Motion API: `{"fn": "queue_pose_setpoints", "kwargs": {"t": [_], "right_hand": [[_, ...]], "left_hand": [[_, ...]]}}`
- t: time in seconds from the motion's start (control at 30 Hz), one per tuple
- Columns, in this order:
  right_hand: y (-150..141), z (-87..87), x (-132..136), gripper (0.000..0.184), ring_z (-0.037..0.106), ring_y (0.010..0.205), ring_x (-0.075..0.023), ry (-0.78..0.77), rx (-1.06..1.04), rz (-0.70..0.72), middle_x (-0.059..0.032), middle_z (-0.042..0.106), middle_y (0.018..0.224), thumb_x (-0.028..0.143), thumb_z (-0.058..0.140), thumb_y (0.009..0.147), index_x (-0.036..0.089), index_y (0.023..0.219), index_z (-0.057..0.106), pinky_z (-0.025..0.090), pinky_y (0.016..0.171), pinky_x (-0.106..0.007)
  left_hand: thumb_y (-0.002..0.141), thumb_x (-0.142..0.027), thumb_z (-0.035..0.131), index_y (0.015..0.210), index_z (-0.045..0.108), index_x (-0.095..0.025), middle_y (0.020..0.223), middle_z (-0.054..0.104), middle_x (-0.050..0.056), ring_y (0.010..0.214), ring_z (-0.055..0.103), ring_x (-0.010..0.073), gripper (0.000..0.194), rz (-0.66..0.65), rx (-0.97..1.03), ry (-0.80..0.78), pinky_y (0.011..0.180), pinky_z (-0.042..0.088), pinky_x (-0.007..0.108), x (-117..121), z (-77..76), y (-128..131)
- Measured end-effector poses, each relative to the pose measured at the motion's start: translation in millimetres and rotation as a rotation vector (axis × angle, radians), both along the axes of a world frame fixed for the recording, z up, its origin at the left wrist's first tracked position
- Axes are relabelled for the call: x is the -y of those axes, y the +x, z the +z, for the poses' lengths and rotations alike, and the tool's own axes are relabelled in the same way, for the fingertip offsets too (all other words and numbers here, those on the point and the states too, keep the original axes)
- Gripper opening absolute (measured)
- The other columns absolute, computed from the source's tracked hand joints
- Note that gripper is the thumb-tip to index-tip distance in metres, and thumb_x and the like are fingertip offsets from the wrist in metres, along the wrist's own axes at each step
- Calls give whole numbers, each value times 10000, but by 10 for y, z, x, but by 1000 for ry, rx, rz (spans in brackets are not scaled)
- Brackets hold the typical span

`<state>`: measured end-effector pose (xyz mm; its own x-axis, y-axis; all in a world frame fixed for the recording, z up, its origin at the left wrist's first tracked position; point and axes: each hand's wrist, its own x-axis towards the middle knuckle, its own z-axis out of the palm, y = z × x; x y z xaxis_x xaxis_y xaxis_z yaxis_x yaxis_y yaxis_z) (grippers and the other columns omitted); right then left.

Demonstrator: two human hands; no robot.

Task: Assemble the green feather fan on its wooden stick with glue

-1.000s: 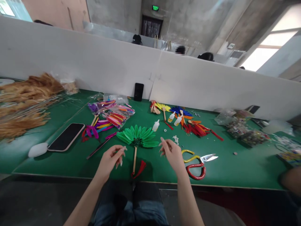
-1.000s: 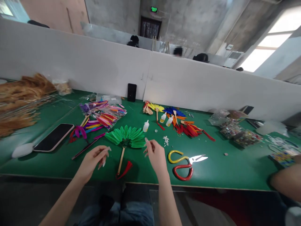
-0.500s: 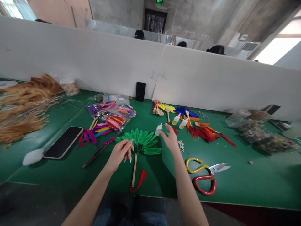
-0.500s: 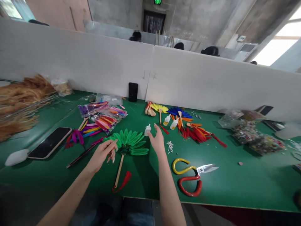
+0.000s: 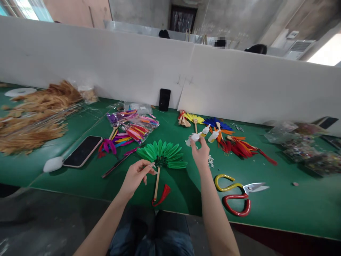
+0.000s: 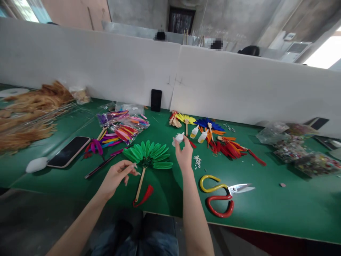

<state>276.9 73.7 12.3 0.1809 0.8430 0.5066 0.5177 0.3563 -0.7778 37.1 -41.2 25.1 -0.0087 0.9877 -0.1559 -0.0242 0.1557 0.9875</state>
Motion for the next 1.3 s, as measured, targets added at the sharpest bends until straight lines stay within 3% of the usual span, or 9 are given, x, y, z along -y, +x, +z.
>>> {"fn": "queue_pose_setpoints", "kwargs": {"t": [0.1,0.2,0.4,0.53,0.63,0.77,0.93,1.1,1.3], "right_hand": [[-36,138,182,339,606,926,-237,104,-18,4,-116,656,998,401,532,823,162,1061,569,461,821,-364],[-156,210,356,353,615,905,-234,74,-112,95,-120,652,1006,408,529,829,165,1083,560,485,784,-358],[-395,264,568,365,637,674,-187,-185,-320,405,-44,634,795,476,479,846,197,1075,533,503,568,-282],[-432,310,620,407,554,493,-119,-366,-199,480,-5,590,726,497,448,853,199,1116,534,478,482,-253],[-424,331,640,446,529,454,-98,-436,-126,510,17,594,731,490,486,833,228,1193,460,464,448,-234],[-379,349,656,356,487,386,-73,-547,-142,602,39,605,667,497,459,841,237,1083,485,418,393,-201],[-276,412,679,384,564,514,-90,-774,-185,773,-35,650,781,463,528,810,176,1065,556,405,377,-173],[-231,484,718,512,599,564,-116,-709,-167,742,-38,674,813,430,628,746,206,1182,481,402,387,-184],[-275,545,728,266,455,384,-91,-491,-62,457,29,599,525,451,576,768,193,826,605,336,367,-199]], "left_hand": [[820,-433,555,764,566,-139,693,645,69,712,660,212,300,-20,76,-14,383,398,185,40,14,11],[837,-441,523,794,567,-129,755,664,91,680,661,199,317,-6,130,-49,383,406,192,59,-9,19],[744,-361,664,708,544,-133,646,646,45,539,601,129,260,19,79,0,381,387,177,63,-133,-28],[780,-394,614,749,561,-127,662,657,61,555,625,150,274,-7,78,24,403,408,195,30,-223,-75],[812,-422,557,808,568,-117,737,678,100,620,650,175,305,-1,92,19,440,431,209,7,-273,-93],[793,-402,580,911,578,-114,872,686,129,706,661,190,311,16,75,55,484,453,220,11,-294,-91],[726,-399,651,721,573,-139,602,642,34,503,601,138,271,-9,-35,54,450,441,220,27,-304,-75],[730,-400,647,775,599,-137,670,674,57,576,636,156,272,-11,-36,79,477,458,223,21,-316,-68],[799,-442,549,804,603,-130,636,641,39,537,610,137,316,-24,-23,115,484,468,230,20,-330,-77]]}}
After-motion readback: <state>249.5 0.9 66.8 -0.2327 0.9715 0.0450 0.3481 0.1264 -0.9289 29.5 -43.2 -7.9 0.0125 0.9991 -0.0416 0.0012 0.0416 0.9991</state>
